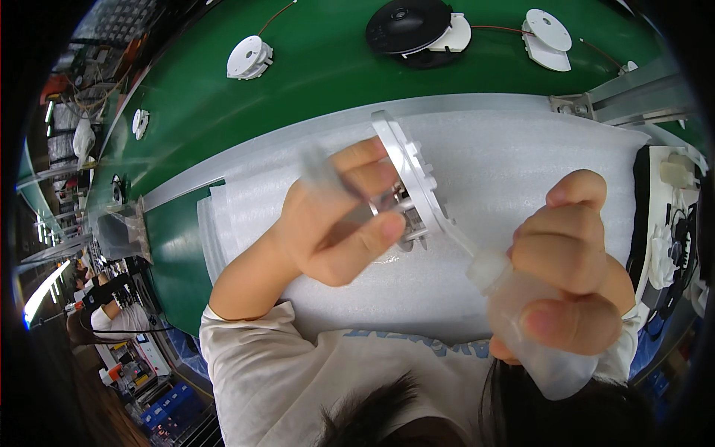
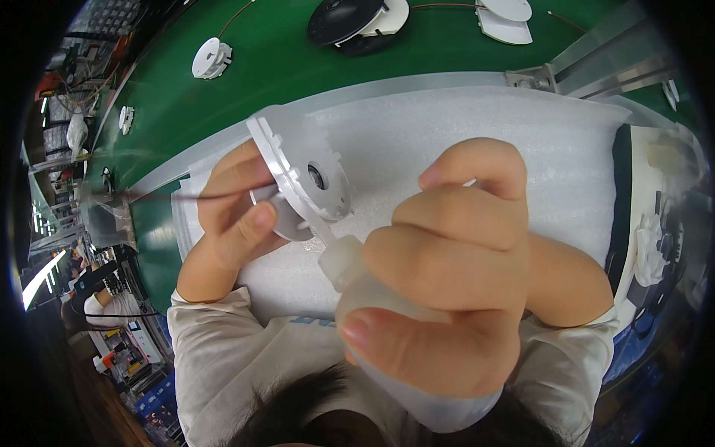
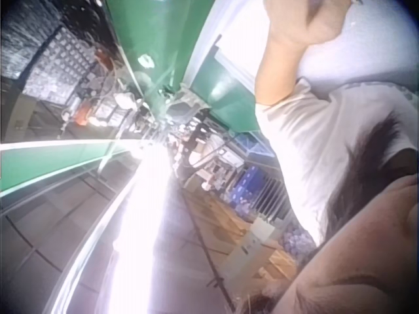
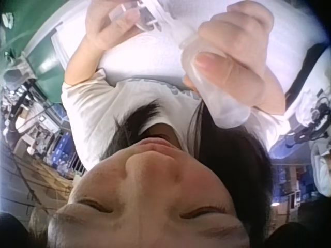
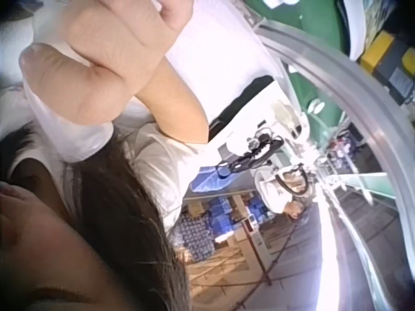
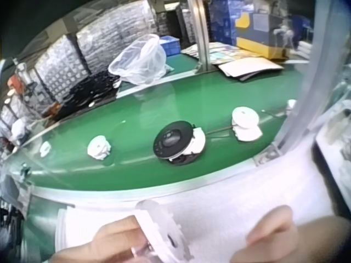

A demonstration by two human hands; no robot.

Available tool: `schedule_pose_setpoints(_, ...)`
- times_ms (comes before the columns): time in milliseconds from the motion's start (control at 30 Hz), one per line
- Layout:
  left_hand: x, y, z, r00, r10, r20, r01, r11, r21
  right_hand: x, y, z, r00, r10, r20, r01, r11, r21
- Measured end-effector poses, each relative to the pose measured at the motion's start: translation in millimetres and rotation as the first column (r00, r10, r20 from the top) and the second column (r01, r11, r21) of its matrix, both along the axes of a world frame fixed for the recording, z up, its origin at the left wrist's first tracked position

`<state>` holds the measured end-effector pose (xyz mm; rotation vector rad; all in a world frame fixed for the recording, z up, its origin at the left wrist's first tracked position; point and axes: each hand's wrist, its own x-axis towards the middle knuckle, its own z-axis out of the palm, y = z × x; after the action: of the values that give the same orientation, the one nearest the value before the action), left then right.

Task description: The person assembles plastic electronic housing components by applying liquid adhesive from a squeeze bottle to specific joints.

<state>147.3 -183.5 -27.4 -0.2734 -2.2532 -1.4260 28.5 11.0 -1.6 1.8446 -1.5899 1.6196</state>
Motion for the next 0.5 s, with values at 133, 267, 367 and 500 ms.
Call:
schedule_pose_setpoints(133,-7,-9,-7,0.992,-0.061,-0.114,0.040,0.983,-0.182,0,1,-1,0.999,-0.011,-0.033,0.010,1.000,-0.025)
schedule_pose_setpoints(267,-13,0,-3,0.950,-0.077,-0.302,-0.028,0.944,-0.330,2,1,-3,0.999,-0.029,-0.037,0.027,0.998,-0.061)
schedule_pose_setpoints(367,-7,0,-5,0.966,-0.032,-0.255,-0.034,0.967,-0.251,0,-1,-6,0.999,0.005,-0.042,-0.007,0.998,-0.056)
schedule_pose_setpoints(500,-10,-1,-6,0.971,-0.020,-0.240,-0.019,0.987,-0.160,2,-6,-12,0.998,-0.047,-0.050,0.038,0.987,-0.154)
